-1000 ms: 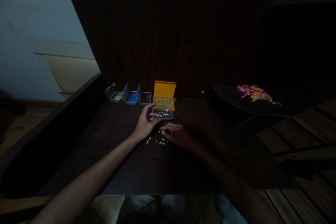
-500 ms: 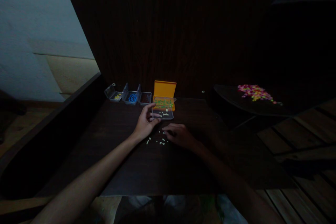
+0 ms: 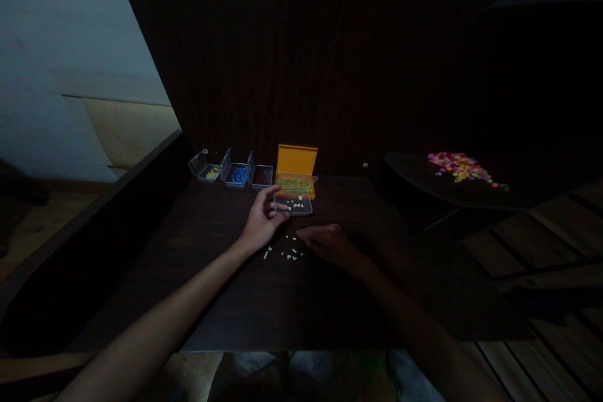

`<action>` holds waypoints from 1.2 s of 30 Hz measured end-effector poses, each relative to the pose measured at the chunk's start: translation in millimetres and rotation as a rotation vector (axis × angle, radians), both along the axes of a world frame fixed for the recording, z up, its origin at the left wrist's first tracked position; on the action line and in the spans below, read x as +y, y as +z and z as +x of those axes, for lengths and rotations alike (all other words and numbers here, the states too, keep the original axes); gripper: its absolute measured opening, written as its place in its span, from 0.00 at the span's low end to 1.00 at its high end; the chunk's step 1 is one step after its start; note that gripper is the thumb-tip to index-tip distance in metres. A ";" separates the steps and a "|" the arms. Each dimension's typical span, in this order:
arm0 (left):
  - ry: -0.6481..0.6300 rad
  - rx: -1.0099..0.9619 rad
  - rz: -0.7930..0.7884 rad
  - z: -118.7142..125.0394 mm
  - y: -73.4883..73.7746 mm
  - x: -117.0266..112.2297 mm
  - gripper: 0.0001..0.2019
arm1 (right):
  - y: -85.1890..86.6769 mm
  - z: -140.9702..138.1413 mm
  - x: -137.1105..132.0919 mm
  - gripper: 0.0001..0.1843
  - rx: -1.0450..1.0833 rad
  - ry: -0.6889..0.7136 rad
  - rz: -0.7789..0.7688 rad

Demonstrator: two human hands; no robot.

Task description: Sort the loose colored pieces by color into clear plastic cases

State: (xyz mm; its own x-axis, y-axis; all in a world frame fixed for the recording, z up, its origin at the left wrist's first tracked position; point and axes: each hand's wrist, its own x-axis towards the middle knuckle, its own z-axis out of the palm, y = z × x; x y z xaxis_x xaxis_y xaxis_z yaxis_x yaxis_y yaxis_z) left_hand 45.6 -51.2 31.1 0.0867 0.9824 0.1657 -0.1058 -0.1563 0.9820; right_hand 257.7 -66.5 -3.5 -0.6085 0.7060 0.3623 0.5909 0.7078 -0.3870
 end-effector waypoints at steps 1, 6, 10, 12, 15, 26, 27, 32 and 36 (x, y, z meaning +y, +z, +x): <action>0.002 0.005 -0.002 0.0 0.0 0.0 0.31 | -1.3 0.2 0.9 0.14 -0.003 -0.010 0.002; -0.006 0.012 0.006 0.0 -0.1 -0.3 0.31 | 0.0 -1.3 3.8 0.16 0.012 -0.015 0.013; -0.006 0.007 0.024 -0.1 -0.7 -0.2 0.30 | 5.5 -3.8 1.1 0.15 0.036 -0.024 0.031; -0.008 0.007 0.028 0.1 -1.2 0.1 0.30 | 7.2 -4.9 -0.9 0.13 0.036 -0.033 0.037; -0.007 0.007 0.027 0.1 -1.7 0.4 0.30 | 8.2 -6.4 -2.9 0.10 0.003 -0.077 0.030; -0.005 0.008 0.020 0.1 -1.5 0.1 0.31 | 9.0 -5.3 -0.9 0.10 -0.065 -0.092 0.019; -0.005 0.010 0.023 0.1 -1.7 0.3 0.30 | 9.8 -4.9 -1.2 0.10 -0.063 -0.092 0.017; -0.011 0.017 0.028 -0.1 -2.6 1.1 0.30 | 14.1 -9.4 -5.4 0.13 -0.006 -0.076 -0.015; -0.007 -0.002 0.045 -0.1 -2.7 1.0 0.30 | 10.9 -16.4 -7.7 0.13 0.002 -0.030 -0.020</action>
State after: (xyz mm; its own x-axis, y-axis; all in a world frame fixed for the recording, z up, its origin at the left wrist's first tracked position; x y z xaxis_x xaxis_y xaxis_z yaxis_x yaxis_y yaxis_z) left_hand 45.5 -50.2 28.3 0.0928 0.9733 0.2101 -0.1093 -0.1997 0.9737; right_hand 241.3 -74.3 7.4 -0.5858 0.7312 0.3495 0.6111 0.6818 -0.4021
